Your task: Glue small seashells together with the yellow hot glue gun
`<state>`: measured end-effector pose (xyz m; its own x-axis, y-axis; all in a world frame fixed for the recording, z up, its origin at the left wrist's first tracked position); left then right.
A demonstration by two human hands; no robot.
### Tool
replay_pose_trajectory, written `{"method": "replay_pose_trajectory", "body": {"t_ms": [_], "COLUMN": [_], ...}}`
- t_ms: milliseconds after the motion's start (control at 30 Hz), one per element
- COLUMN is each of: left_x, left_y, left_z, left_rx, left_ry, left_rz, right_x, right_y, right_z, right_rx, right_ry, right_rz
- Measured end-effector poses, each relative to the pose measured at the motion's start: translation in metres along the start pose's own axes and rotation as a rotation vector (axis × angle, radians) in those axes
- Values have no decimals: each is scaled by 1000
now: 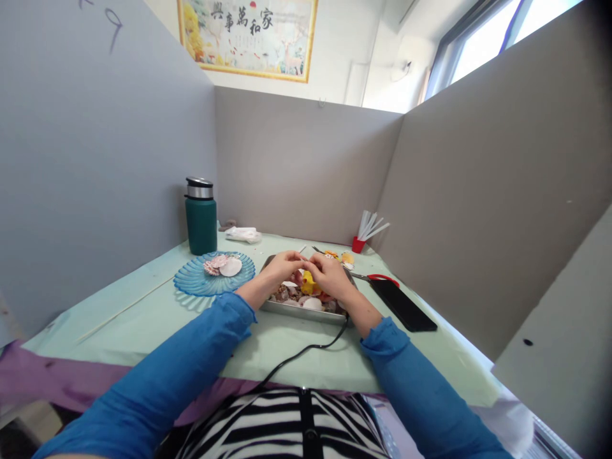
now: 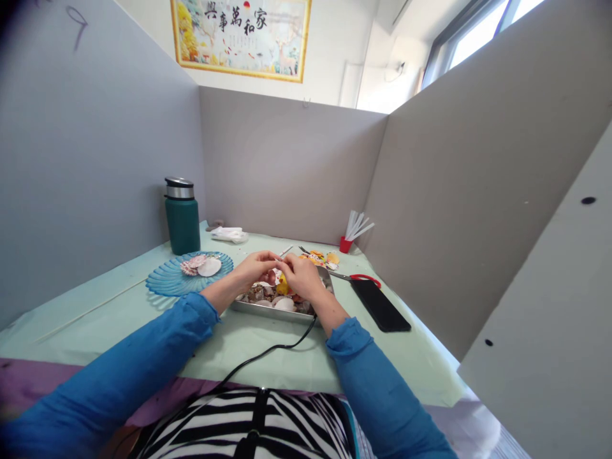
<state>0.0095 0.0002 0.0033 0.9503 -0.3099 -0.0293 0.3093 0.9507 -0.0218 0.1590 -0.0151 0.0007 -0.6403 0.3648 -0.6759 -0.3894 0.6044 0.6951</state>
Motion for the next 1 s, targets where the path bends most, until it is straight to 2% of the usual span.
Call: {"method": "replay_pose_trajectory", "body": {"t_ms": [367, 633, 1000], "left_x": [0, 0, -1], "left_y": [-1, -3, -3], "left_z": [1, 3, 4], "left_rx": [20, 51, 20], "left_ry": [-66, -135, -140], "left_rz": [-3, -47, -50], "right_x": [-1, -2, -4], "right_y": [0, 0, -1], "right_z": [-1, -3, -4], "right_rx": [18, 7, -19], "right_ry": [-5, 2, -43], "right_rz": [0, 15, 48]}}
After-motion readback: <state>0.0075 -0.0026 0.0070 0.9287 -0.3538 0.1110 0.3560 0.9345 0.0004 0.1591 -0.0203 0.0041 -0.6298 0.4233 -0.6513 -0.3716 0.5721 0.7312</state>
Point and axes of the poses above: each hand's wrist, its own y-axis towards the middle knuckle, its own x-axis out of the palm, z = x × y, the point moved 1 cm from there along y, towards the middle knuckle, and after that the axes turned 10 degrees about -x, right-handed, at the moved point
